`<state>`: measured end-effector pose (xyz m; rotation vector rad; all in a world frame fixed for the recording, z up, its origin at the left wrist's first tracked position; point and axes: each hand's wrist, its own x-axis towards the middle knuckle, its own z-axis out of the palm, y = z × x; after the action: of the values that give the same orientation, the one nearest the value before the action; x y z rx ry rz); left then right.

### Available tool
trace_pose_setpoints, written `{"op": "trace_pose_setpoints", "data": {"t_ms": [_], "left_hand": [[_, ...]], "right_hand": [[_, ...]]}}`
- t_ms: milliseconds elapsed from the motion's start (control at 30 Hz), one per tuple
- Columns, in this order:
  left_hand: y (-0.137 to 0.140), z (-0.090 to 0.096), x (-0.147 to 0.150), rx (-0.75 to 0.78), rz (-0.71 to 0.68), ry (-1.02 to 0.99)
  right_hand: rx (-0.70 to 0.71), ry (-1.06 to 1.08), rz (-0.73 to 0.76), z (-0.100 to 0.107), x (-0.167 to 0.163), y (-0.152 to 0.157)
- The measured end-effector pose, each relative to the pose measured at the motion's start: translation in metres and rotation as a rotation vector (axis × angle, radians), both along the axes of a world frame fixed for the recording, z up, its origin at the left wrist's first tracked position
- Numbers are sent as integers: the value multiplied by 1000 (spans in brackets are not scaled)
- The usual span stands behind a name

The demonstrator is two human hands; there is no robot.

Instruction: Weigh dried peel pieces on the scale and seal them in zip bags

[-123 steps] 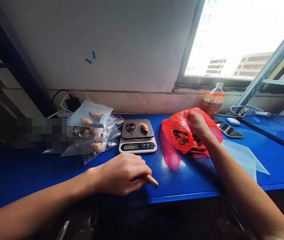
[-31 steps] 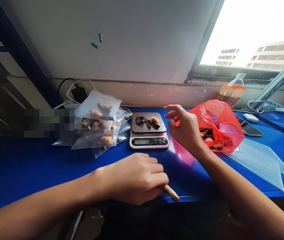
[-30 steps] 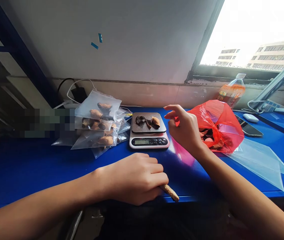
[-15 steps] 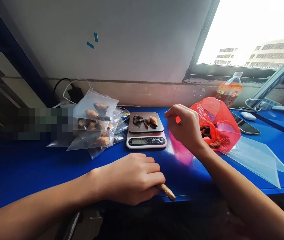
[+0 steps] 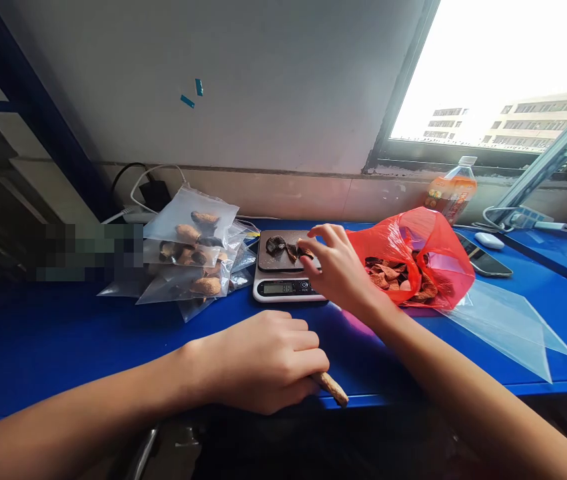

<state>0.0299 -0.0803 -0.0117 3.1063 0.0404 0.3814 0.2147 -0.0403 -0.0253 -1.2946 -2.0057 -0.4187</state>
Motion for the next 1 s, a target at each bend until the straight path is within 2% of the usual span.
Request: {"op": "trace_pose_setpoints", "data": {"t_ms": [67, 200, 433, 567, 700, 733, 800, 867, 933, 1000], "left_hand": [[0, -1, 0, 3, -4, -11], [-1, -2, 0, -10, -2, -6], [0, -2, 0, 9, 6, 19], [-3, -2, 1, 1, -1, 33], [10, 8, -6, -15, 13, -37], [18, 13, -10, -25, 53, -108], [36, 23, -21, -23, 240, -291], [55, 31, -31, 40, 613, -380], [69, 34, -36, 69, 948, -274], [78, 32, -34, 25, 1119, -126]], "right_hand": [[-26, -86, -42, -5, -8, 6], [-70, -115, -113, -6, -19, 14], [-103, -127, -116, -5, -20, 16], [18, -47, -179, 9, -17, 0], [236, 117, -153, 41, -3, -33], [303, 147, -154, 49, 5, -42], [449, 176, -207, 58, 29, -59], [566, 176, -305, 55, 62, -70], [546, 155, -394, 40, 96, -76], [406, 83, -451, 19, 125, -79]]}}
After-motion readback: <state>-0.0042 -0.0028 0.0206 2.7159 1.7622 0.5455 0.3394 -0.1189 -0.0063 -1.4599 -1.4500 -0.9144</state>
